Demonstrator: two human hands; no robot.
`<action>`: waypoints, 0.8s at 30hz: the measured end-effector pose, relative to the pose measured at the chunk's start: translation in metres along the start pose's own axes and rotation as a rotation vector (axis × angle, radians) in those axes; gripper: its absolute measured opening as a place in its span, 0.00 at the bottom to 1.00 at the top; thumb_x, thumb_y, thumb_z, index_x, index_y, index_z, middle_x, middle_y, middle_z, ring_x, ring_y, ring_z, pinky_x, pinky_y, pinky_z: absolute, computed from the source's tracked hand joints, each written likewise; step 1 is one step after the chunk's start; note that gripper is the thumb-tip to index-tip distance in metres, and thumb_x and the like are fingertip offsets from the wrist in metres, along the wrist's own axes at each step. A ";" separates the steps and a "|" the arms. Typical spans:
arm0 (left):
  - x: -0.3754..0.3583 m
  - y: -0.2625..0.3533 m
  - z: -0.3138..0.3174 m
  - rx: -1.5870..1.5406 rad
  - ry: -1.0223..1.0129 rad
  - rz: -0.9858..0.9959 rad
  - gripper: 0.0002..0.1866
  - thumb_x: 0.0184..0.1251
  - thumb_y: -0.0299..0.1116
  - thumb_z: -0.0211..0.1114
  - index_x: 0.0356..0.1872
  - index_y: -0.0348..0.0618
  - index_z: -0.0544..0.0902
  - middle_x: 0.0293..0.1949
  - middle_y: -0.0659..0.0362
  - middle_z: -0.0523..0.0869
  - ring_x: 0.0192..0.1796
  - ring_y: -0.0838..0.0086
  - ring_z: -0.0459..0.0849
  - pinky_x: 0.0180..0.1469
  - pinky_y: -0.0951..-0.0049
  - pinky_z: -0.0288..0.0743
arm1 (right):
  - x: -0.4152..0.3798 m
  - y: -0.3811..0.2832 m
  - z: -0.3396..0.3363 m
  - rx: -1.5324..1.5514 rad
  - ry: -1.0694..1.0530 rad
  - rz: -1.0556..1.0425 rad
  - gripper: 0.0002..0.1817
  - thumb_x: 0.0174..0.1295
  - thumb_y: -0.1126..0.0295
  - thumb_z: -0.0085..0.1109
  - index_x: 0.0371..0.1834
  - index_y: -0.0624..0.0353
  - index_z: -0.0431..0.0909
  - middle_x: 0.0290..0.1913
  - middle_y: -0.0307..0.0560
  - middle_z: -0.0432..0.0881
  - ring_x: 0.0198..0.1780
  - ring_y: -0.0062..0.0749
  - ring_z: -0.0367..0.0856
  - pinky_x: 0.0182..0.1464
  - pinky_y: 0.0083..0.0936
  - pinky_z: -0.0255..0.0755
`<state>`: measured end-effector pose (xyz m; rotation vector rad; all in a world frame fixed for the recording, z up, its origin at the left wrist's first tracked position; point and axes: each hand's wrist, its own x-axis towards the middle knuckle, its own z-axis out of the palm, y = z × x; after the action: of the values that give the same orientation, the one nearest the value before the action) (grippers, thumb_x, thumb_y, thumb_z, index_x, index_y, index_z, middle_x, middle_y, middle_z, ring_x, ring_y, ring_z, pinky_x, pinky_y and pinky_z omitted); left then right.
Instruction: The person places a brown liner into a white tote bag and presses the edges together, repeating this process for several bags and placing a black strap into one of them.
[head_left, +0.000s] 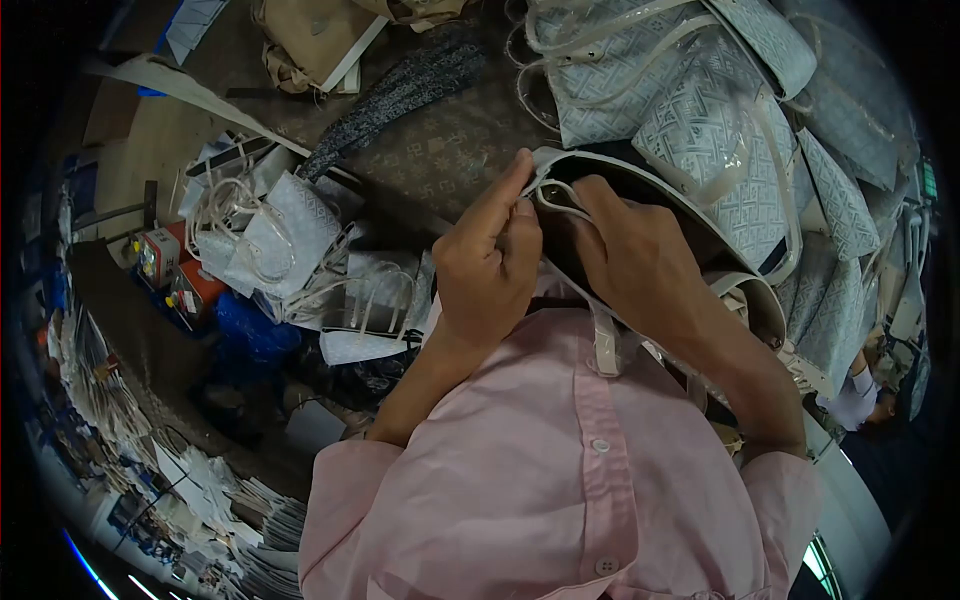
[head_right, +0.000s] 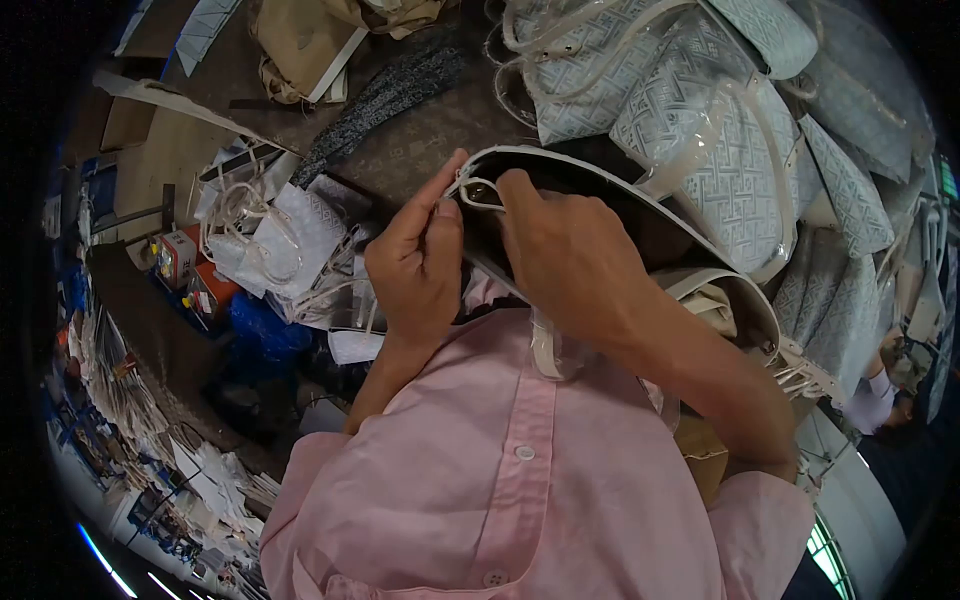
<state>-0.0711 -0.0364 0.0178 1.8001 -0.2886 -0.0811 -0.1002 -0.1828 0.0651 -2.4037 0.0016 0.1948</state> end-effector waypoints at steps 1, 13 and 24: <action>0.000 0.000 0.000 -0.006 -0.025 -0.011 0.17 0.60 0.22 0.57 0.52 0.32 0.78 0.43 0.46 0.85 0.42 0.67 0.86 0.43 0.74 0.78 | -0.003 -0.003 -0.002 -0.079 -0.040 0.083 0.07 0.58 0.77 0.54 0.37 0.62 0.67 0.25 0.55 0.76 0.29 0.54 0.78 0.29 0.40 0.68; 0.013 -0.010 -0.001 -0.223 -0.080 0.050 0.14 0.56 0.22 0.61 0.45 0.31 0.78 0.46 0.48 0.81 0.46 0.63 0.83 0.49 0.71 0.75 | -0.001 -0.002 -0.020 -0.173 0.084 -0.027 0.09 0.54 0.79 0.56 0.23 0.62 0.65 0.18 0.48 0.69 0.24 0.45 0.70 0.34 0.35 0.61; 0.022 -0.008 -0.006 -0.087 -0.182 0.179 0.16 0.55 0.21 0.60 0.47 0.29 0.78 0.47 0.46 0.80 0.47 0.59 0.82 0.50 0.70 0.75 | 0.007 -0.001 -0.011 -0.154 0.093 -0.068 0.08 0.52 0.80 0.57 0.24 0.61 0.66 0.19 0.48 0.71 0.26 0.44 0.74 0.36 0.34 0.65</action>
<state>-0.0470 -0.0347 0.0133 1.6758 -0.5667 -0.1285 -0.0919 -0.1887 0.0728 -2.5595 -0.0533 0.0529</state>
